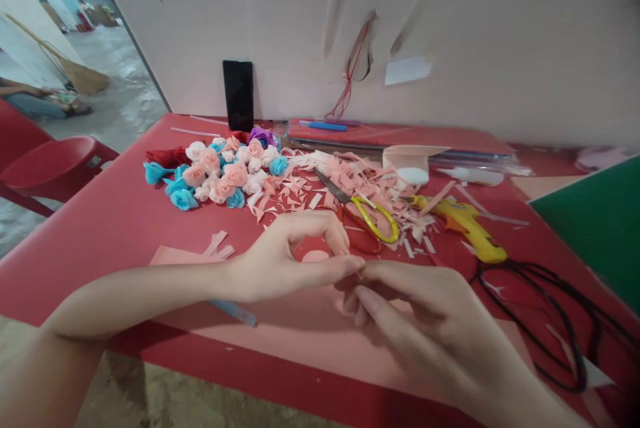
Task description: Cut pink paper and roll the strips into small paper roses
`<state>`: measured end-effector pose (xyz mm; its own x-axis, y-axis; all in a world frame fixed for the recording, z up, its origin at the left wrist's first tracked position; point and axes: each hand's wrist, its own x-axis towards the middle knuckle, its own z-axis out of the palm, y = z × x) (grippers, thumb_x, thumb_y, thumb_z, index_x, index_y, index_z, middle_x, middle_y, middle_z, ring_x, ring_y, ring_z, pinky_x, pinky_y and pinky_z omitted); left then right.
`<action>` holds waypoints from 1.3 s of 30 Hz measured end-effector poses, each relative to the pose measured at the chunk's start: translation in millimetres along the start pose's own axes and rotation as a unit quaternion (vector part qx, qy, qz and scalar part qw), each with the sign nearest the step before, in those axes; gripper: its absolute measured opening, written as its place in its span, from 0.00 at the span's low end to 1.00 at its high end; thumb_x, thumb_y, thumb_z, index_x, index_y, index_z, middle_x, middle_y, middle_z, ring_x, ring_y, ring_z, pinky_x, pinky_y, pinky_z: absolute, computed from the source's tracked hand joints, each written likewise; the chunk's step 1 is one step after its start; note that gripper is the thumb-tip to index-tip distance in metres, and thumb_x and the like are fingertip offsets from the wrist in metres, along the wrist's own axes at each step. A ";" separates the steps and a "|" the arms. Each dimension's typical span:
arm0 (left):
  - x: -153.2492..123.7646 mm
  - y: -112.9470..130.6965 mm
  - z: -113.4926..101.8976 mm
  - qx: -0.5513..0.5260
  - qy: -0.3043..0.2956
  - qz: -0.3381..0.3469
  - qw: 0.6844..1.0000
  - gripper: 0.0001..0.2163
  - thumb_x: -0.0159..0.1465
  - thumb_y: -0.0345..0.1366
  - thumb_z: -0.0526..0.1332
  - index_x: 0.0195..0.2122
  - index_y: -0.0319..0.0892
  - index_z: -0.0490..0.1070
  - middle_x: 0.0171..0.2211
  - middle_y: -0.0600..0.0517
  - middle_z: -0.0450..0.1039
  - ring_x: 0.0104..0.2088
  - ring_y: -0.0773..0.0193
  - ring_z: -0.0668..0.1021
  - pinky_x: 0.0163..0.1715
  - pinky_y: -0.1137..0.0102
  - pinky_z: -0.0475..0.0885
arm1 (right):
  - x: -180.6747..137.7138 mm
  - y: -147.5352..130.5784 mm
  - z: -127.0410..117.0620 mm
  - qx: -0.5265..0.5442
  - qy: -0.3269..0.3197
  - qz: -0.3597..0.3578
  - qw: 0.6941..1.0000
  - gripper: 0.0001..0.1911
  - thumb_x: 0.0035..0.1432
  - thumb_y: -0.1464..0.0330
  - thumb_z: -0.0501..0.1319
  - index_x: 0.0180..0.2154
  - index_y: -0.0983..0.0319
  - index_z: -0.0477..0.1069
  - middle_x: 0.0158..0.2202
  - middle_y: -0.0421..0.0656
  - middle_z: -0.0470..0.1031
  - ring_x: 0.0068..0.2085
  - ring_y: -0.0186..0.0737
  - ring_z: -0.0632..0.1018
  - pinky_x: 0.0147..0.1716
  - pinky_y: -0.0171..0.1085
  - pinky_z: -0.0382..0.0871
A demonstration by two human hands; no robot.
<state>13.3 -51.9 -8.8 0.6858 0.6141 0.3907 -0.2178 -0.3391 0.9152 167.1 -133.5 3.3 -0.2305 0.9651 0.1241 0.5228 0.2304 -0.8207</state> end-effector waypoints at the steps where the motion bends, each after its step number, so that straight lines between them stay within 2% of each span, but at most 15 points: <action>1: -0.3 -0.1 0.4 -0.002 -0.002 -0.003 1.000 0.09 0.58 0.29 0.60 0.21 0.39 0.64 0.22 0.53 0.68 0.27 0.68 0.70 0.31 0.70 0.67 | 0.5 0.7 1.7 -0.018 0.022 -0.008 1.000 0.12 0.57 0.73 0.51 0.23 0.63 0.67 0.19 0.39 0.70 0.18 0.30 0.70 0.16 0.28 0.63; 4: -0.8 0.3 1.7 -0.004 0.003 -0.019 1.000 0.09 0.58 0.30 0.61 0.21 0.39 0.64 0.22 0.53 0.68 0.27 0.69 0.69 0.32 0.70 0.67 | 1.0 3.3 5.3 -0.074 0.072 -0.051 0.993 0.15 0.57 0.72 0.52 0.20 0.62 0.66 0.17 0.39 0.68 0.19 0.32 0.70 0.18 0.29 0.64; 8: -0.2 3.5 2.8 0.000 0.013 -0.051 0.999 0.08 0.58 0.29 0.60 0.21 0.38 0.65 0.22 0.54 0.68 0.27 0.70 0.69 0.33 0.71 0.67 | -1.1 5.8 4.4 -0.121 0.093 -0.078 0.985 0.16 0.59 0.71 0.52 0.20 0.61 0.67 0.16 0.39 0.66 0.19 0.32 0.70 0.19 0.30 0.64; 13: 1.2 7.2 2.9 -0.026 -0.008 -0.090 0.996 0.06 0.59 0.30 0.59 0.24 0.36 0.67 0.25 0.53 0.68 0.28 0.71 0.71 0.31 0.74 0.68 | -2.2 5.2 0.8 -0.119 0.086 -0.050 0.988 0.18 0.60 0.69 0.52 0.18 0.61 0.65 0.16 0.39 0.66 0.17 0.31 0.68 0.17 0.30 0.63; 17: 2.5 6.0 1.0 -0.059 -0.003 -0.103 0.993 0.05 0.59 0.30 0.59 0.26 0.37 0.66 0.26 0.54 0.66 0.27 0.73 0.70 0.28 0.76 0.67 | -0.6 1.4 -0.9 -0.105 0.065 -0.025 0.992 0.16 0.59 0.71 0.51 0.20 0.62 0.67 0.17 0.40 0.69 0.17 0.31 0.69 0.16 0.30 0.62; 20: 4.5 5.7 -3.6 -0.068 0.023 -0.085 0.994 0.05 0.59 0.31 0.58 0.27 0.38 0.66 0.25 0.56 0.65 0.25 0.74 0.69 0.26 0.78 0.67 | 1.0 -2.8 -1.7 -0.095 0.062 -0.004 0.994 0.15 0.59 0.71 0.51 0.21 0.62 0.68 0.16 0.39 0.69 0.16 0.31 0.68 0.16 0.30 0.62; 22: 6.2 7.1 -7.4 -0.036 0.032 -0.068 0.997 0.05 0.59 0.32 0.58 0.28 0.38 0.68 0.26 0.55 0.67 0.27 0.73 0.70 0.29 0.77 0.68 | 1.7 -4.2 -1.9 -0.081 0.066 0.002 0.995 0.15 0.59 0.71 0.51 0.22 0.62 0.67 0.15 0.38 0.69 0.15 0.30 0.68 0.15 0.29 0.62; 25: 8.3 10.5 -11.3 0.037 -0.020 -0.068 0.997 0.04 0.58 0.33 0.61 0.29 0.38 0.71 0.29 0.53 0.72 0.32 0.70 0.73 0.35 0.76 0.69 | 1.7 -2.8 -1.8 -0.069 0.070 -0.008 0.995 0.14 0.58 0.72 0.52 0.22 0.62 0.67 0.16 0.38 0.69 0.16 0.30 0.69 0.14 0.28 0.62; 28: 9.3 13.3 -12.0 0.078 -0.066 -0.068 0.992 0.03 0.55 0.31 0.63 0.28 0.37 0.72 0.28 0.52 0.74 0.32 0.69 0.75 0.36 0.74 0.70 | 0.7 0.2 -1.8 -0.084 0.071 -0.018 0.994 0.15 0.58 0.72 0.52 0.21 0.62 0.68 0.17 0.39 0.70 0.17 0.32 0.70 0.16 0.29 0.64; 35: 9.9 14.5 -12.6 0.088 -0.088 -0.073 0.990 0.03 0.57 0.29 0.61 0.28 0.36 0.73 0.28 0.51 0.75 0.32 0.70 0.75 0.36 0.76 0.70 | 2.0 -0.3 -2.9 -0.063 0.048 -0.011 0.997 0.16 0.58 0.70 0.52 0.20 0.63 0.69 0.16 0.40 0.70 0.16 0.32 0.70 0.15 0.29 0.63; 39: 9.9 13.1 -14.1 0.062 -0.096 -0.084 0.990 0.02 0.57 0.30 0.62 0.28 0.36 0.72 0.29 0.51 0.73 0.32 0.70 0.75 0.36 0.76 0.70 | 4.2 -4.2 -4.9 0.006 0.008 0.046 0.999 0.16 0.57 0.71 0.52 0.19 0.63 0.68 0.15 0.39 0.69 0.16 0.30 0.69 0.15 0.28 0.61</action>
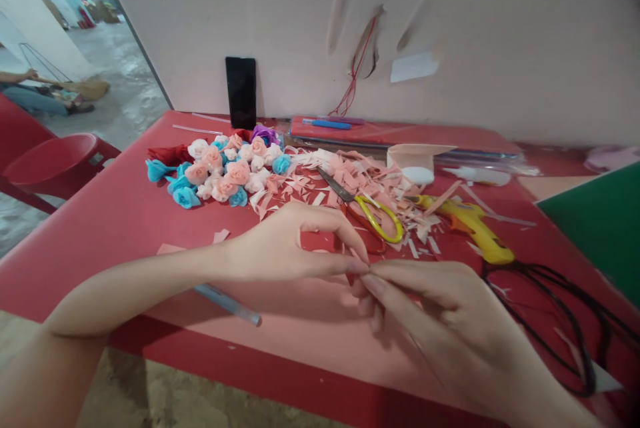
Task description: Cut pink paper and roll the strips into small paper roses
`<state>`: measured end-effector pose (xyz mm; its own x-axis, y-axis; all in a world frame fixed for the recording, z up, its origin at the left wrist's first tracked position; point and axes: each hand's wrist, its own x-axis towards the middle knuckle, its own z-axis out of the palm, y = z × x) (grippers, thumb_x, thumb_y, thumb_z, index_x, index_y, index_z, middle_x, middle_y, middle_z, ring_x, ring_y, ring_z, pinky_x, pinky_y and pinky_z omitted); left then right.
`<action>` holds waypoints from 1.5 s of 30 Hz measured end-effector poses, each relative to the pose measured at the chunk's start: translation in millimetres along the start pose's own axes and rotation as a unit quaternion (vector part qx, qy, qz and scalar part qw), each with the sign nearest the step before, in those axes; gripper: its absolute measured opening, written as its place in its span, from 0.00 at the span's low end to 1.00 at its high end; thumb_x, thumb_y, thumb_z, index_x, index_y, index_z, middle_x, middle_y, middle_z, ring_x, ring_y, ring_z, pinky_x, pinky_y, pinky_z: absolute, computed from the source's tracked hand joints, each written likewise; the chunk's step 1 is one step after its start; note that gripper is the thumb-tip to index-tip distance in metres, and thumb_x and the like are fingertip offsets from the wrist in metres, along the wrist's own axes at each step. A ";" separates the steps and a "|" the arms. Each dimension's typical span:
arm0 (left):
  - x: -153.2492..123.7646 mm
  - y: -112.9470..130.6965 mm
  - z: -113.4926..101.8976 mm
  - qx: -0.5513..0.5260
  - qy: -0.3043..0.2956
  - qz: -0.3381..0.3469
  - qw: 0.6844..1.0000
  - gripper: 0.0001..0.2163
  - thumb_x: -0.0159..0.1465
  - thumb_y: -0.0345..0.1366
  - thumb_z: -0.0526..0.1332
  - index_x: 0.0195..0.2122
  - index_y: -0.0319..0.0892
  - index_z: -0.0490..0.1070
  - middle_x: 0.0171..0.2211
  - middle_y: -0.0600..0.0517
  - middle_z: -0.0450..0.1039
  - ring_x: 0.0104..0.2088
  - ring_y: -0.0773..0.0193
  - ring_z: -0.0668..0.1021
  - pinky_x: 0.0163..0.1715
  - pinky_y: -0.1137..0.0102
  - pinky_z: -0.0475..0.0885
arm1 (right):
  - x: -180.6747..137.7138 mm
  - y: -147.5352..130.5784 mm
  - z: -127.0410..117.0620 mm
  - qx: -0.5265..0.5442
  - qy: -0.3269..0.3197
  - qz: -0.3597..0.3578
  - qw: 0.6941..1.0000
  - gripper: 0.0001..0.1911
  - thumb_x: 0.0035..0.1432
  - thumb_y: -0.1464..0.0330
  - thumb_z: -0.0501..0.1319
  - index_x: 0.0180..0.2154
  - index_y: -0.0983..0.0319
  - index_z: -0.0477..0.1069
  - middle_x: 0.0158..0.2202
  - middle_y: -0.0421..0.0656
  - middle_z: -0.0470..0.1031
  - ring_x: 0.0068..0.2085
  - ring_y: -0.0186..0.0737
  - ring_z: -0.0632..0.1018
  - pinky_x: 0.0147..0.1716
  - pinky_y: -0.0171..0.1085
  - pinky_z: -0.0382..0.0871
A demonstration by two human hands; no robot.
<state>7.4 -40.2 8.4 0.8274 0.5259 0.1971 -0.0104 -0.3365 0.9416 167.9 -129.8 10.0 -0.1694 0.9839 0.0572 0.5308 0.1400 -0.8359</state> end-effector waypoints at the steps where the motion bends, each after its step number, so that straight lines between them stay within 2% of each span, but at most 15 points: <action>1: -0.1 -0.5 0.0 -0.008 -0.004 0.003 1.000 0.03 0.57 0.30 0.62 0.28 0.36 0.72 0.29 0.51 0.73 0.32 0.70 0.74 0.36 0.76 0.70 | 0.3 -0.8 -0.7 0.042 -0.014 0.022 0.999 0.16 0.56 0.72 0.53 0.18 0.63 0.68 0.15 0.39 0.69 0.17 0.29 0.69 0.15 0.27 0.61; 3: -0.4 -1.4 0.7 -0.023 -0.009 0.018 1.000 0.03 0.57 0.29 0.62 0.27 0.35 0.72 0.28 0.51 0.73 0.31 0.70 0.74 0.35 0.75 0.70 | 0.8 -0.9 -2.4 0.155 -0.051 0.077 0.983 0.15 0.55 0.71 0.54 0.18 0.64 0.70 0.16 0.39 0.69 0.17 0.29 0.70 0.16 0.27 0.63; 5: -0.9 -2.7 1.8 -0.034 -0.008 0.036 0.999 0.04 0.57 0.30 0.62 0.27 0.35 0.72 0.28 0.50 0.72 0.31 0.69 0.74 0.36 0.74 0.70 | 1.2 2.0 -4.4 0.272 -0.083 0.118 0.951 0.14 0.55 0.70 0.55 0.20 0.63 0.72 0.18 0.40 0.70 0.18 0.29 0.71 0.18 0.27 0.65; 8: -1.1 -5.4 3.5 -0.034 0.010 0.046 0.998 0.03 0.57 0.30 0.62 0.27 0.37 0.71 0.28 0.51 0.73 0.32 0.68 0.74 0.38 0.72 0.69 | 2.3 10.6 -6.9 0.336 -0.126 0.130 0.924 0.12 0.56 0.67 0.57 0.24 0.64 0.73 0.21 0.41 0.72 0.21 0.32 0.73 0.20 0.29 0.69; 11: -0.5 -7.9 4.2 -0.008 0.030 0.047 0.998 0.04 0.56 0.30 0.62 0.25 0.37 0.71 0.27 0.52 0.72 0.32 0.68 0.73 0.40 0.70 0.68 | 4.2 16.9 -6.9 0.260 -0.122 0.118 0.950 0.11 0.56 0.64 0.57 0.29 0.64 0.74 0.22 0.43 0.74 0.21 0.34 0.74 0.14 0.28 0.65; 15: 0.0 -7.6 5.0 0.014 0.047 0.025 0.998 0.05 0.56 0.29 0.62 0.24 0.37 0.69 0.26 0.52 0.71 0.32 0.67 0.72 0.40 0.70 0.66 | 7.3 11.9 -2.4 0.074 0.003 -0.009 0.997 0.11 0.56 0.69 0.56 0.24 0.63 0.72 0.18 0.41 0.74 0.19 0.33 0.74 0.16 0.27 0.64; 19: -0.4 -6.3 6.9 0.008 0.065 -0.019 0.998 0.05 0.56 0.29 0.61 0.24 0.37 0.66 0.25 0.53 0.69 0.30 0.69 0.71 0.36 0.72 0.66 | 7.6 8.1 4.5 -0.091 0.099 -0.116 0.984 0.11 0.55 0.75 0.55 0.24 0.62 0.71 0.20 0.39 0.74 0.19 0.31 0.73 0.20 0.28 0.65; 23: 0.2 -9.4 8.6 -0.032 0.056 -0.050 0.997 0.07 0.57 0.28 0.59 0.23 0.38 0.63 0.25 0.56 0.68 0.28 0.72 0.71 0.34 0.75 0.66 | 2.5 18.9 10.8 -0.213 0.142 -0.191 0.948 0.13 0.57 0.75 0.53 0.23 0.63 0.69 0.23 0.43 0.76 0.22 0.33 0.74 0.22 0.31 0.65; 25: 0.8 -11.6 9.3 -0.045 0.048 -0.060 0.996 0.07 0.57 0.28 0.58 0.23 0.38 0.62 0.24 0.57 0.66 0.27 0.73 0.70 0.33 0.75 0.66 | 0.0 23.2 12.4 -0.236 0.150 -0.198 0.939 0.13 0.58 0.74 0.54 0.22 0.63 0.68 0.23 0.43 0.75 0.22 0.33 0.74 0.23 0.31 0.65; 31: 2.4 -14.9 8.6 -0.042 0.057 -0.048 0.996 0.06 0.57 0.31 0.59 0.24 0.38 0.65 0.25 0.55 0.68 0.29 0.72 0.71 0.34 0.74 0.67 | 1.7 16.7 6.6 -0.183 0.120 -0.132 0.967 0.15 0.57 0.73 0.53 0.20 0.62 0.68 0.18 0.39 0.72 0.19 0.31 0.72 0.19 0.29 0.62; 36: 5.3 -6.6 -3.1 -0.037 0.139 0.036 0.989 0.04 0.57 0.29 0.59 0.26 0.38 0.67 0.27 0.55 0.70 0.29 0.72 0.72 0.34 0.74 0.69 | 6.9 7.9 -1.1 -0.102 0.104 -0.104 0.984 0.13 0.56 0.72 0.53 0.23 0.63 0.71 0.17 0.39 0.72 0.17 0.30 0.71 0.16 0.27 0.62; 38: 4.8 1.7 -9.3 0.022 0.153 0.075 0.985 0.04 0.58 0.29 0.59 0.26 0.39 0.68 0.27 0.55 0.71 0.30 0.71 0.72 0.34 0.74 0.69 | 8.7 7.0 0.0 -0.062 0.075 -0.075 0.992 0.13 0.56 0.72 0.53 0.22 0.63 0.71 0.17 0.39 0.72 0.18 0.31 0.72 0.16 0.27 0.62; 41: -2.6 11.8 -17.3 0.179 0.112 0.106 0.972 0.04 0.59 0.28 0.58 0.28 0.39 0.69 0.29 0.54 0.73 0.32 0.70 0.73 0.36 0.73 0.68 | 9.6 12.0 11.5 -0.016 0.010 -0.037 0.999 0.17 0.55 0.72 0.52 0.17 0.64 0.67 0.16 0.39 0.70 0.18 0.30 0.70 0.17 0.27 0.61; 42: -7.3 12.2 -19.6 0.241 0.091 0.112 0.960 0.04 0.60 0.28 0.58 0.28 0.39 0.69 0.29 0.53 0.73 0.33 0.69 0.73 0.38 0.72 0.68 | 9.0 15.8 18.1 -0.007 -0.007 -0.028 1.000 0.18 0.56 0.72 0.52 0.15 0.64 0.66 0.15 0.39 0.68 0.18 0.29 0.69 0.17 0.27 0.60; 45: -28.1 -0.5 -26.2 0.381 0.053 0.139 0.913 0.07 0.62 0.29 0.54 0.31 0.39 0.71 0.30 0.51 0.73 0.34 0.66 0.72 0.41 0.67 0.66 | 4.8 31.6 42.6 0.116 -0.083 0.085 0.986 0.15 0.54 0.68 0.55 0.17 0.64 0.66 0.16 0.38 0.66 0.17 0.29 0.68 0.16 0.28 0.60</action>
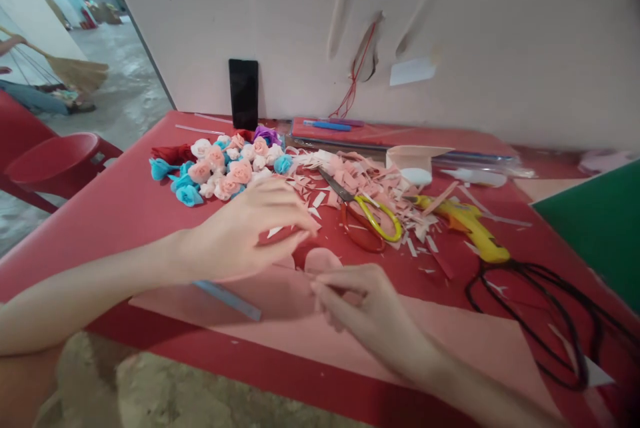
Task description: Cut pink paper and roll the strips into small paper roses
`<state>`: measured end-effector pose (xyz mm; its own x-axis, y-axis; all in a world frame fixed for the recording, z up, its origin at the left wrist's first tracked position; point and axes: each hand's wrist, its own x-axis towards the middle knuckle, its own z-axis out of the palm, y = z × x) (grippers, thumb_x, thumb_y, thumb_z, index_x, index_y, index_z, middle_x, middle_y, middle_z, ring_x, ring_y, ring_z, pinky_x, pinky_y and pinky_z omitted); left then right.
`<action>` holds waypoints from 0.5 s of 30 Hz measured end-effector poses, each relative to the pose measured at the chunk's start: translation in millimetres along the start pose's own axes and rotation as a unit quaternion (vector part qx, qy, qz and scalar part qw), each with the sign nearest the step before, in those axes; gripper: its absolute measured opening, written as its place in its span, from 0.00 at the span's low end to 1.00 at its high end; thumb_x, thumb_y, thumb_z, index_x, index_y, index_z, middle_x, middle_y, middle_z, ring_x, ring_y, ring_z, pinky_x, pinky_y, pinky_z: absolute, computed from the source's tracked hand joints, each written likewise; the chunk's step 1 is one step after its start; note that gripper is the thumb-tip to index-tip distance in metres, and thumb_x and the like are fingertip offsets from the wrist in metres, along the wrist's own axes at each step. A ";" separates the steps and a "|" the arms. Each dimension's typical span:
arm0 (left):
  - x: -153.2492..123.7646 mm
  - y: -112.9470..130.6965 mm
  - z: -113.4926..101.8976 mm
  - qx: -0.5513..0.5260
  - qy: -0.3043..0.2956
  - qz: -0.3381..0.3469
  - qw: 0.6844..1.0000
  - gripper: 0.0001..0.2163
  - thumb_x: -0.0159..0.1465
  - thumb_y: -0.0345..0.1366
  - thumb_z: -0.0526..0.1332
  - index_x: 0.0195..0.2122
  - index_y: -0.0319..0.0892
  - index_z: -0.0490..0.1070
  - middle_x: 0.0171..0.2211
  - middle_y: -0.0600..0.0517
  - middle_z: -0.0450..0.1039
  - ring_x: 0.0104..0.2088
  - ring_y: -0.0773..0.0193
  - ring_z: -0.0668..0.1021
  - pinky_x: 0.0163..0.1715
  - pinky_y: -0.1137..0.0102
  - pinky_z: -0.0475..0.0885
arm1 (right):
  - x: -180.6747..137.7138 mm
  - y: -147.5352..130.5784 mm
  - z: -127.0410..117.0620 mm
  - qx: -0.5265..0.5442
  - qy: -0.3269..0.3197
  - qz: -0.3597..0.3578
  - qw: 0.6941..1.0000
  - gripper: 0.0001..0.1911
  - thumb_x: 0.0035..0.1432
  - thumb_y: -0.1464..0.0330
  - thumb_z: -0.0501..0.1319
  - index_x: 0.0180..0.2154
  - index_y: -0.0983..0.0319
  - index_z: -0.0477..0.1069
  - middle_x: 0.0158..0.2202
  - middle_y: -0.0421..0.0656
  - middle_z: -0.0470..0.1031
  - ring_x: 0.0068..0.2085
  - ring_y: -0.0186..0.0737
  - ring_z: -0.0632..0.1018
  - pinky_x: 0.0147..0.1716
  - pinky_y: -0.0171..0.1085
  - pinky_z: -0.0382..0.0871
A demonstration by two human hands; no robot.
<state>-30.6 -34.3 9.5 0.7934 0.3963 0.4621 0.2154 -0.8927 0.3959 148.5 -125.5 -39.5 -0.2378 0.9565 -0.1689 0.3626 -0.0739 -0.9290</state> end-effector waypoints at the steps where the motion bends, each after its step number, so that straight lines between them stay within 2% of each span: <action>1: -10.7 -5.4 2.4 0.020 -0.015 0.008 1.000 0.08 0.63 0.29 0.53 0.32 0.38 0.71 0.30 0.50 0.72 0.35 0.65 0.71 0.41 0.67 0.66 | 0.9 7.4 6.9 0.018 -0.017 0.012 1.000 0.13 0.53 0.68 0.55 0.18 0.64 0.67 0.17 0.39 0.67 0.17 0.29 0.68 0.16 0.28 0.61; 6: -63.8 -35.6 19.5 0.118 -0.065 -0.018 0.991 0.09 0.64 0.29 0.52 0.39 0.38 0.71 0.34 0.48 0.73 0.37 0.62 0.70 0.41 0.65 0.66 | 8.1 30.9 28.5 0.122 -0.080 0.071 0.987 0.13 0.51 0.65 0.54 0.20 0.65 0.68 0.17 0.40 0.68 0.15 0.29 0.67 0.15 0.29 0.62; 8: -76.3 -42.0 24.1 0.166 -0.108 0.007 0.980 0.09 0.63 0.29 0.53 0.43 0.38 0.70 0.38 0.47 0.74 0.41 0.59 0.71 0.49 0.58 0.62 | 11.4 34.0 30.3 0.154 -0.086 0.091 0.980 0.14 0.50 0.63 0.54 0.19 0.65 0.67 0.15 0.40 0.67 0.14 0.28 0.67 0.14 0.28 0.62; 11: -82.7 -42.8 25.5 0.216 -0.134 0.042 0.966 0.11 0.60 0.35 0.57 0.43 0.37 0.69 0.40 0.46 0.74 0.45 0.55 0.70 0.54 0.51 0.54 | 14.2 34.9 30.1 0.182 -0.082 0.113 0.973 0.15 0.48 0.61 0.55 0.19 0.65 0.67 0.14 0.39 0.67 0.13 0.27 0.66 0.14 0.28 0.60; 15: -79.9 -38.4 22.5 0.216 -0.137 0.035 0.966 0.10 0.59 0.38 0.58 0.39 0.38 0.71 0.38 0.47 0.75 0.43 0.56 0.71 0.55 0.53 0.53 | 13.2 32.6 30.0 0.196 -0.077 0.120 0.970 0.14 0.46 0.62 0.56 0.18 0.65 0.67 0.14 0.38 0.66 0.13 0.26 0.66 0.14 0.27 0.59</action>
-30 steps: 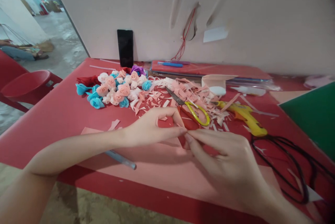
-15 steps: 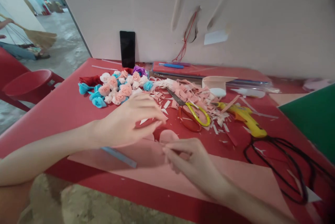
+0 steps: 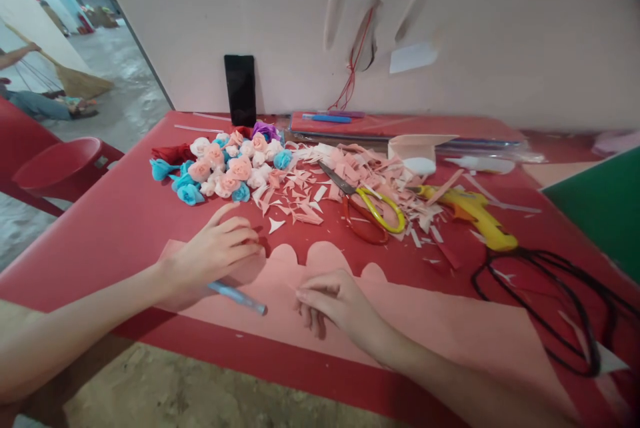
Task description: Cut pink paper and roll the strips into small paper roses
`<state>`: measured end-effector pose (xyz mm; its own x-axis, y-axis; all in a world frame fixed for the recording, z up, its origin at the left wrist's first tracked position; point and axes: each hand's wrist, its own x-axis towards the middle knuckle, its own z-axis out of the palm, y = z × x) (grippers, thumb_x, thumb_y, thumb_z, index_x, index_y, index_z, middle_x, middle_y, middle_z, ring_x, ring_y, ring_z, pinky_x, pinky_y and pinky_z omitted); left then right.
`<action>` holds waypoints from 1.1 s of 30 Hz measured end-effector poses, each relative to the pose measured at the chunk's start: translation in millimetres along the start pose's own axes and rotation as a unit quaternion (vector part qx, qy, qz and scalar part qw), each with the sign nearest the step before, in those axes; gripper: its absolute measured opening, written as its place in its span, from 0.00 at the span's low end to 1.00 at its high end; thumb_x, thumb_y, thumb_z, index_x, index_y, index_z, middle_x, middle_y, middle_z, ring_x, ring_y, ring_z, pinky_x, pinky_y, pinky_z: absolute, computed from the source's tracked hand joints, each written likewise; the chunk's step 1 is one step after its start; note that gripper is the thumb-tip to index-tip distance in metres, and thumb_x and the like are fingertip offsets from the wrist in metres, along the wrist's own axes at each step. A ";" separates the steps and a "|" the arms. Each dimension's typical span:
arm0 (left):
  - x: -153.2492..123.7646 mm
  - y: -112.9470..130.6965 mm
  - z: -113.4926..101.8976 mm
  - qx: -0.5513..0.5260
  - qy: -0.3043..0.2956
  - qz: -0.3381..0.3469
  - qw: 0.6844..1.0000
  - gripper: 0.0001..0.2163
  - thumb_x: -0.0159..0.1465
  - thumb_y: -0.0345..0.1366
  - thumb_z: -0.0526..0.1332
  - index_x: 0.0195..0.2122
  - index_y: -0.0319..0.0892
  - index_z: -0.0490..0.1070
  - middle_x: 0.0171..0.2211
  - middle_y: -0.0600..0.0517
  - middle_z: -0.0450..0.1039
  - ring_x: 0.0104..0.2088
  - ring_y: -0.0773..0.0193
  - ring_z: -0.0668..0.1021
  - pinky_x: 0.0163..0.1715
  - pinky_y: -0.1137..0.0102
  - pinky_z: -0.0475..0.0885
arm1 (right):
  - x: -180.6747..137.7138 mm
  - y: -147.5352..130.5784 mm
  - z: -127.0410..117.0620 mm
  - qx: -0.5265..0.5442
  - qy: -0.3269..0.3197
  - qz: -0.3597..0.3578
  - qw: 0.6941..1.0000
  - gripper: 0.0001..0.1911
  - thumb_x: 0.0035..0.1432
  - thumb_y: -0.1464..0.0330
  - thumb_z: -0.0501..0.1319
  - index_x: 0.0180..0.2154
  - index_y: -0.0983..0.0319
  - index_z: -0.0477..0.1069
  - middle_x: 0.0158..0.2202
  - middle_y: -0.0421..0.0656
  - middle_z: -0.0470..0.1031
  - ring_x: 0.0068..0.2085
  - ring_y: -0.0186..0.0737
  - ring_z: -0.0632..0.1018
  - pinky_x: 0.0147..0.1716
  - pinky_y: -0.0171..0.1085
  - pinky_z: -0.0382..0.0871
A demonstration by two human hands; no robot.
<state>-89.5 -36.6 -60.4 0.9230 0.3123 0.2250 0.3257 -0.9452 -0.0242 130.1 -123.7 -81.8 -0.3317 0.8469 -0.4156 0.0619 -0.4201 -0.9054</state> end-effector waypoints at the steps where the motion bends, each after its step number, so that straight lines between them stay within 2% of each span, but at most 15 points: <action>1: 0.5 0.1 -0.6 0.001 -0.004 -0.001 1.000 0.10 0.60 0.37 0.58 0.40 0.38 0.70 0.39 0.47 0.75 0.43 0.56 0.71 0.55 0.53 0.54 | -0.6 -0.4 0.3 0.001 -0.001 0.000 1.000 0.14 0.46 0.63 0.56 0.17 0.65 0.67 0.14 0.38 0.66 0.13 0.26 0.66 0.14 0.28 0.59; 7: -1.2 -2.5 4.3 -0.001 -0.021 0.011 1.000 0.09 0.62 0.33 0.55 0.42 0.40 0.69 0.42 0.49 0.75 0.47 0.56 0.69 0.57 0.53 0.50 | -0.7 -1.8 0.8 0.001 -0.002 -0.002 1.000 0.13 0.47 0.63 0.57 0.18 0.65 0.67 0.14 0.38 0.66 0.13 0.27 0.66 0.14 0.28 0.58; 14: -0.7 -2.7 4.2 -0.020 -0.026 -0.002 0.999 0.09 0.63 0.29 0.53 0.43 0.39 0.69 0.43 0.50 0.75 0.47 0.59 0.70 0.54 0.58 0.57 | -1.0 1.7 0.0 -0.002 -0.008 -0.004 1.000 0.13 0.48 0.63 0.57 0.19 0.66 0.68 0.14 0.38 0.67 0.13 0.27 0.66 0.14 0.28 0.59; 19: -1.0 -3.2 4.0 -0.023 0.007 0.015 1.000 0.09 0.64 0.29 0.51 0.40 0.39 0.70 0.41 0.50 0.76 0.45 0.59 0.70 0.57 0.54 0.50 | -1.2 1.3 -0.1 0.002 -0.005 -0.003 1.000 0.13 0.47 0.63 0.57 0.19 0.66 0.68 0.14 0.38 0.66 0.13 0.27 0.66 0.14 0.28 0.58; 22: -1.2 -3.4 5.0 -0.034 0.010 0.017 0.999 0.10 0.65 0.28 0.49 0.40 0.40 0.69 0.39 0.52 0.76 0.45 0.60 0.70 0.57 0.55 0.50 | -0.9 1.0 0.3 0.004 -0.006 0.000 1.000 0.14 0.48 0.63 0.58 0.19 0.66 0.68 0.14 0.38 0.66 0.13 0.27 0.66 0.14 0.28 0.58; 33: 3.3 -0.1 6.3 -0.157 0.004 -0.067 0.985 0.08 0.64 0.29 0.51 0.36 0.40 0.69 0.35 0.52 0.76 0.41 0.64 0.72 0.60 0.56 0.52 | -0.2 1.6 0.4 0.014 -0.007 0.003 1.000 0.15 0.47 0.61 0.59 0.19 0.66 0.68 0.14 0.38 0.66 0.14 0.27 0.66 0.14 0.29 0.60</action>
<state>-85.2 -34.9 -65.8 0.8739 0.4371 0.2128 0.3644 -0.8787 0.3083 129.9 -124.7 -83.2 -0.3439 0.8403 -0.4190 0.0382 -0.4334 -0.9004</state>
